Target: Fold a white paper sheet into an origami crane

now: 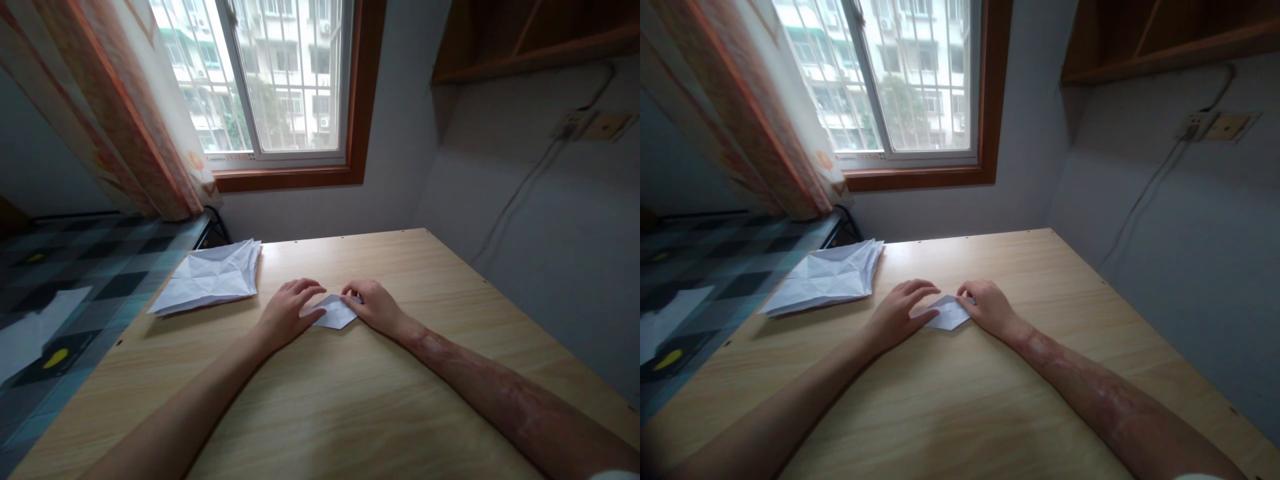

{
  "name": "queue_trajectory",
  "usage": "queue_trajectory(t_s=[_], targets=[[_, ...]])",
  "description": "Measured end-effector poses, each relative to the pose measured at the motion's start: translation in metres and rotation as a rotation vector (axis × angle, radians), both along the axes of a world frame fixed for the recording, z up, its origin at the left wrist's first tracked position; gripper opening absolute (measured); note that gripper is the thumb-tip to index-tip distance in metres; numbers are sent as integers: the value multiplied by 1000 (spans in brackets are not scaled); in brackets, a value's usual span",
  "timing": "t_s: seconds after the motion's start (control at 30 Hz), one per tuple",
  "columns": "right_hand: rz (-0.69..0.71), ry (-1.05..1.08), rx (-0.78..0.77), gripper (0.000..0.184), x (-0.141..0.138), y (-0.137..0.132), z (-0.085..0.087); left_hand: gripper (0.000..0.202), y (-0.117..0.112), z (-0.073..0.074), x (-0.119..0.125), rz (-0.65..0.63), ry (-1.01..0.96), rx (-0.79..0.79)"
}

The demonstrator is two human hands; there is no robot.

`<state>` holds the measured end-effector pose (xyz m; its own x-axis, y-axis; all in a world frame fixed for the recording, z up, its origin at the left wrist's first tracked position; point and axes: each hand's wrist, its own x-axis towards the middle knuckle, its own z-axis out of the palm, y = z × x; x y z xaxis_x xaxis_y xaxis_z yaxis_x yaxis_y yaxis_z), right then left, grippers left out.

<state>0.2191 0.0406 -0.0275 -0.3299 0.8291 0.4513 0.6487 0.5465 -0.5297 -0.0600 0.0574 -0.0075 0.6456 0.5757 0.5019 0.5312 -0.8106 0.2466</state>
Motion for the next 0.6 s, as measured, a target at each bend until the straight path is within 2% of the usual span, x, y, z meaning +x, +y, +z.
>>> queue_trajectory(t_s=[0.07, 0.13, 0.23, 0.33, 0.43, 0.5, 0.6], targets=[[1, -62, 76, 4, 0, -1, 0, 21, -4, 3, 1, -81, 40, 23], [8, -101, 157, 2, -1, -3, 0, 23, -8, 7, 3, -181, 61, -5], [51, -129, 232, 10, -3, -4, 0, 22, -14, 12, 5, -255, 56, -59], [136, -117, 231, 17, -4, -7, 1, 18, -16, 13, 7, -234, 59, -67], [211, -107, 199, 15, -5, -12, 5, 10, -15, 11, 6, -175, 68, -59], [245, -117, 180, 8, -5, -15, 8, 15, -13, 10, 6, -141, 69, -48], [258, -117, 168, 8, -5, -17, 10, 18, -10, 10, 5, -116, 65, -46]])
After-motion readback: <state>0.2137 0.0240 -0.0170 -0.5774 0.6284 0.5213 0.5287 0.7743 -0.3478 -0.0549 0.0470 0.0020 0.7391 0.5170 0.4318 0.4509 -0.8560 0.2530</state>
